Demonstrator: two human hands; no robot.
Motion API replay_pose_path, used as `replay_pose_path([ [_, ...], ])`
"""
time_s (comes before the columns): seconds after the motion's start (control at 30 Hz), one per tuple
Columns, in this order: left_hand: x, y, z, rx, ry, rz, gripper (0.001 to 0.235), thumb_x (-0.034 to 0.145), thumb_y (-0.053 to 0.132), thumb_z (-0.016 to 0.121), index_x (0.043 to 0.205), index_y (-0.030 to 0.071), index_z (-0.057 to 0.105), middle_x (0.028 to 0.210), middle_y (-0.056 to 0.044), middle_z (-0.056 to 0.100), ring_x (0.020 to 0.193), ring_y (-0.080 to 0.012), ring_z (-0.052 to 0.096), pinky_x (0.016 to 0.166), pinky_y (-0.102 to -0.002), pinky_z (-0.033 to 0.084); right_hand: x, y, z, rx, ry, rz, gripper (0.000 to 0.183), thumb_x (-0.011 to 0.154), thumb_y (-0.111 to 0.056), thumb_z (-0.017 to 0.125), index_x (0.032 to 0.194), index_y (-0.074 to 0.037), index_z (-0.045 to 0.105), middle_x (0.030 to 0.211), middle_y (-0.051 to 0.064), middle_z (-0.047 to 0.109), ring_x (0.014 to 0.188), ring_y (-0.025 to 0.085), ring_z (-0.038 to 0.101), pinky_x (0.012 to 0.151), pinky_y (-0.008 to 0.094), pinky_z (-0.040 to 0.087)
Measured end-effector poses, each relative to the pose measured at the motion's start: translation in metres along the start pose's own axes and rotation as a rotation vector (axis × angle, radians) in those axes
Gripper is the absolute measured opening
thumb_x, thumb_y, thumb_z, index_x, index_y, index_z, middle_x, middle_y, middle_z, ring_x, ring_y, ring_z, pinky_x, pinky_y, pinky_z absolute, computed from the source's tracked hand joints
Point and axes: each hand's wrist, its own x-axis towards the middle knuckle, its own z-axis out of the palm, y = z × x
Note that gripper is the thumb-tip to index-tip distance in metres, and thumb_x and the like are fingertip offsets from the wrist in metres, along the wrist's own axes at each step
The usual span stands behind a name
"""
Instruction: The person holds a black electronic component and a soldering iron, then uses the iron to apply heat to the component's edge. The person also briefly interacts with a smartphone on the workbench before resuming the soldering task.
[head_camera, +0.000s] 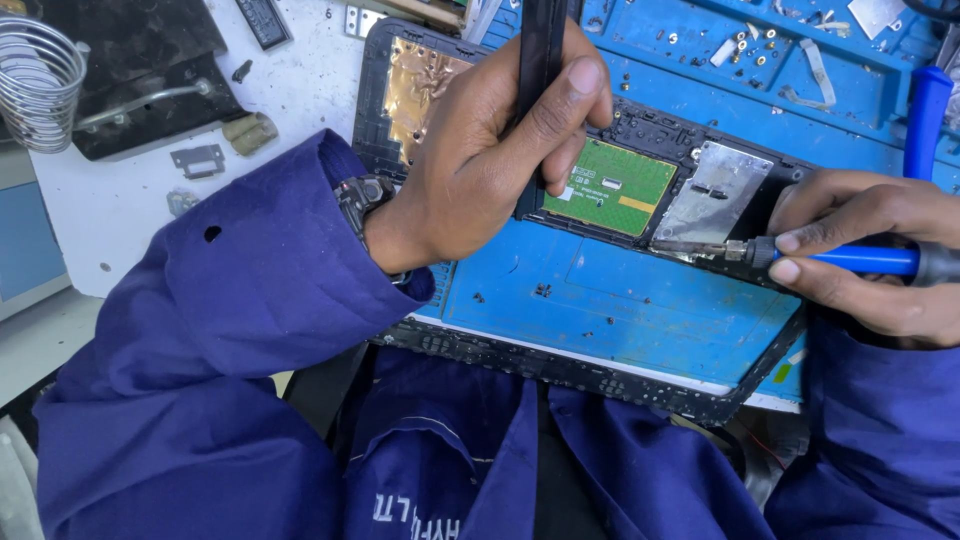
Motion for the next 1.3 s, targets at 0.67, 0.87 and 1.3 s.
replay_pose_path([
  [0.67, 0.001, 0.002, 0.0, 0.009, 0.004, 0.002, 0.031, 0.127, 0.049, 0.037, 0.131, 0.024, 0.055, 0.094, 0.001, 0.057, 0.083, -0.0195, 0.058, 0.09, -0.042, 0.068, -0.006, 0.008, 0.003, 0.055, 0.072, 0.012, 0.017, 0.088, -0.005, 0.072, 0.1, -0.012, 0.062, 0.087, 0.008, 0.065, 0.077, 0.021, 0.072, 0.072, 0.028, 0.06],
  [0.87, 0.002, 0.004, 0.001, 0.008, 0.007, -0.001, 0.031, 0.126, 0.049, 0.038, 0.13, 0.023, 0.055, 0.092, 0.001, 0.056, 0.082, -0.0192, 0.058, 0.088, -0.041, 0.067, -0.005, 0.007, 0.001, 0.034, 0.053, 0.004, 0.016, 0.087, -0.006, 0.072, 0.098, -0.011, 0.061, 0.086, 0.008, 0.065, 0.077, 0.021, 0.072, 0.072, 0.029, 0.061],
  [1.3, 0.003, 0.01, 0.001, -0.002, 0.006, -0.002, 0.032, 0.126, 0.047, 0.037, 0.127, 0.02, 0.054, 0.091, -0.001, 0.054, 0.081, -0.0192, 0.055, 0.087, -0.04, 0.064, -0.003, 0.002, 0.0, 0.034, 0.02, -0.004, 0.019, 0.086, -0.008, 0.072, 0.101, -0.011, 0.063, 0.085, 0.008, 0.067, 0.076, 0.021, 0.073, 0.073, 0.029, 0.062],
])
